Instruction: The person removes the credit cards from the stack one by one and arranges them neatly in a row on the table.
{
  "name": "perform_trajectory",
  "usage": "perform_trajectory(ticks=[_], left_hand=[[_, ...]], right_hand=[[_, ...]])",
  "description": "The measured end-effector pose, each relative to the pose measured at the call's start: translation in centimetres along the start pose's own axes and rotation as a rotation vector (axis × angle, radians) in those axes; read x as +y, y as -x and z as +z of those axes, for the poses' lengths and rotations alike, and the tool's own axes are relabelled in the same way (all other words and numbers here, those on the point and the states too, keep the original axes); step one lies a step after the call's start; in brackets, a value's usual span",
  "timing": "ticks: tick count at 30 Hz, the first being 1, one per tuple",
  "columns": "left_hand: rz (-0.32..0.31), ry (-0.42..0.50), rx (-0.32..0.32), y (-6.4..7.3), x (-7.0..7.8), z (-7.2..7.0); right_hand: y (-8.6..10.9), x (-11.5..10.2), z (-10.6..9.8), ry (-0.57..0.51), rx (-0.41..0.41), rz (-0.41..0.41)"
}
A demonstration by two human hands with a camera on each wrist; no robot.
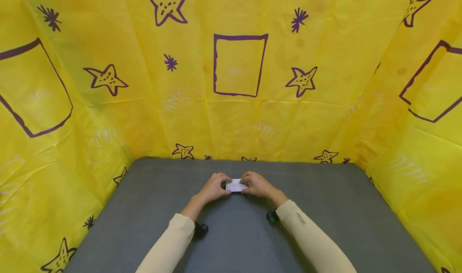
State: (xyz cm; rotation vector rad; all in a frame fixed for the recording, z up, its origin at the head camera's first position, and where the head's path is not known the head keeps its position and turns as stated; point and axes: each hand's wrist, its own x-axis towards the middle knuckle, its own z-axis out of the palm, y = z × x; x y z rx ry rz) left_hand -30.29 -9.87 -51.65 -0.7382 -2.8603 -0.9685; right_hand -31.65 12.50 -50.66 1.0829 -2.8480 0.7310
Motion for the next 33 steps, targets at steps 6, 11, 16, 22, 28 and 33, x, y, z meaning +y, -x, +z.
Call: perform_trajectory(ticks=[6,11,16,22,28,33], left_hand=[[-0.021,0.009,0.006,1.2,-0.2,-0.7],[-0.020,-0.003,0.028,2.2,-0.4,-1.5],[-0.043,0.007,0.035,3.3,-0.6,-2.6],[-0.073,0.011,0.036,4.9,-1.1,-4.0],[-0.086,0.014,0.046,6.4,-1.9,-5.1],[-0.086,0.001,0.053,7.6,-2.6,-5.9]], right_hand=[[0.0,-1.0,0.1,-0.021,-0.013,-0.031],[-0.1,-1.9,0.4,-0.006,-0.019,-0.049],[-0.5,-3.2,0.7,0.018,-0.035,-0.053],[-1.1,-4.8,1.0,0.009,-0.042,-0.077],[-1.6,-6.2,1.5,0.026,-0.017,-0.176],[-2.2,-7.7,1.9,0.027,-0.047,-0.147]])
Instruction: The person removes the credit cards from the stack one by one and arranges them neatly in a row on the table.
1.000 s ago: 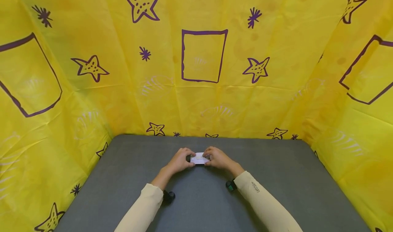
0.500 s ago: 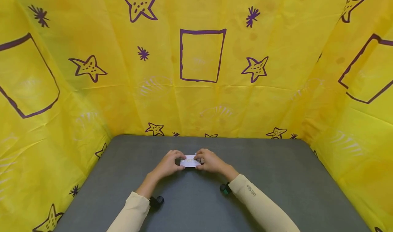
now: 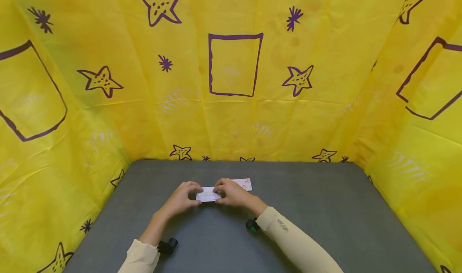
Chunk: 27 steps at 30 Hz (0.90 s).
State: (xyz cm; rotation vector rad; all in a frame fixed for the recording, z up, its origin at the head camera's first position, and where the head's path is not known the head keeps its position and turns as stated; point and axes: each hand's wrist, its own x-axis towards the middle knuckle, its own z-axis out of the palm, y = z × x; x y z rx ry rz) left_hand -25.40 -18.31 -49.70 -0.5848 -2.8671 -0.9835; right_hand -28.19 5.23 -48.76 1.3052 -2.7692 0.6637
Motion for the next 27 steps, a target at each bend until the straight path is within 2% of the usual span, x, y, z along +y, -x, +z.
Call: perform_trajectory(ticks=[8,16,27], left_hand=[[-0.018,-0.031,-0.034,2.1,-1.5,-1.7],[-0.048,-0.034,-0.048,4.0,-2.7,-3.5],[-0.050,-0.035,-0.059,5.9,-4.5,-5.3]], right_hand=[[-1.7,-2.0,1.6,0.037,-0.046,0.029],[-3.0,-4.2,3.0,0.042,-0.026,0.017],[-4.7,-6.7,5.2,0.056,-0.008,0.019]])
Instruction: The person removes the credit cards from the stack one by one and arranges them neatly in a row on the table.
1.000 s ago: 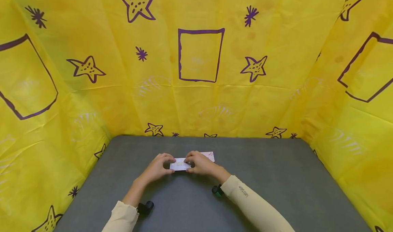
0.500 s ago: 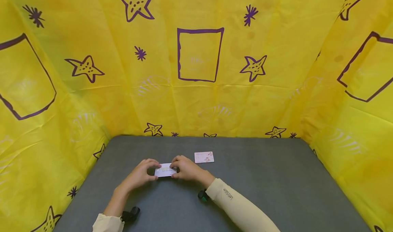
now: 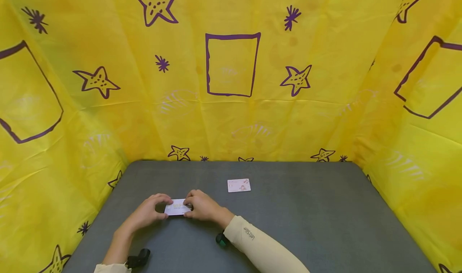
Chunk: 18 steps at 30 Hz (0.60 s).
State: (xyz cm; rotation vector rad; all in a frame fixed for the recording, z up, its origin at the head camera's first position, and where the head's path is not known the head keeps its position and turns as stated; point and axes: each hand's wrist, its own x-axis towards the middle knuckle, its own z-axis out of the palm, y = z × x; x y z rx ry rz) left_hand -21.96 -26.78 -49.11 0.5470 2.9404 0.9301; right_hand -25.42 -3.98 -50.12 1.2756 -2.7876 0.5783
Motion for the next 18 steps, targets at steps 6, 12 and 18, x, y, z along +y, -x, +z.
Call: perform_trajectory(ticks=[6,12,18], left_hand=[[-0.021,0.017,-0.029,0.9,-1.0,-0.6],[-0.005,0.026,-0.035,1.5,-2.1,-1.2],[-0.015,0.065,-0.065,2.0,-3.0,-1.7]], right_hand=[[-0.8,-1.3,1.3,0.015,0.000,0.028],[-1.5,-2.5,2.2,0.035,-0.013,0.064],[-2.2,-3.7,2.6,0.062,-0.036,0.111]])
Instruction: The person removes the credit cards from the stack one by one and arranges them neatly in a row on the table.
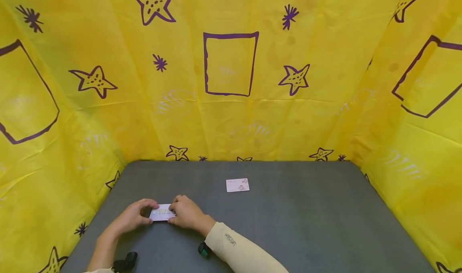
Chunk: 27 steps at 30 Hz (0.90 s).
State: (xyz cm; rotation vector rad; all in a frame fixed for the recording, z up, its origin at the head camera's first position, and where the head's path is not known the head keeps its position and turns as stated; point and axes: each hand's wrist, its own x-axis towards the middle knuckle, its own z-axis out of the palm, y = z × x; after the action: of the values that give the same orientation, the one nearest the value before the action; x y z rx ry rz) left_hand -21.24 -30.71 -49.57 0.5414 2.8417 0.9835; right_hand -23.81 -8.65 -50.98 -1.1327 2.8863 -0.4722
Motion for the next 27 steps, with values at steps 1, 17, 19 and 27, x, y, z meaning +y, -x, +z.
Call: perform_trajectory(ticks=[1,17,19,27], left_hand=[[-0.004,-0.001,-0.006,0.1,-0.1,-0.1],[-0.061,-0.041,-0.041,0.3,-0.2,-0.1],[-0.057,-0.059,-0.034,0.2,-0.2,0.0],[-0.049,-0.109,-0.001,0.0,-0.1,0.6]], right_hand=[[0.0,-0.2,0.0,-0.002,-0.008,0.012],[-0.4,-1.0,0.6,0.022,-0.035,0.062],[-0.4,-1.1,0.6,0.042,-0.029,0.058],[-0.3,-1.4,0.8,0.128,-0.015,0.033]])
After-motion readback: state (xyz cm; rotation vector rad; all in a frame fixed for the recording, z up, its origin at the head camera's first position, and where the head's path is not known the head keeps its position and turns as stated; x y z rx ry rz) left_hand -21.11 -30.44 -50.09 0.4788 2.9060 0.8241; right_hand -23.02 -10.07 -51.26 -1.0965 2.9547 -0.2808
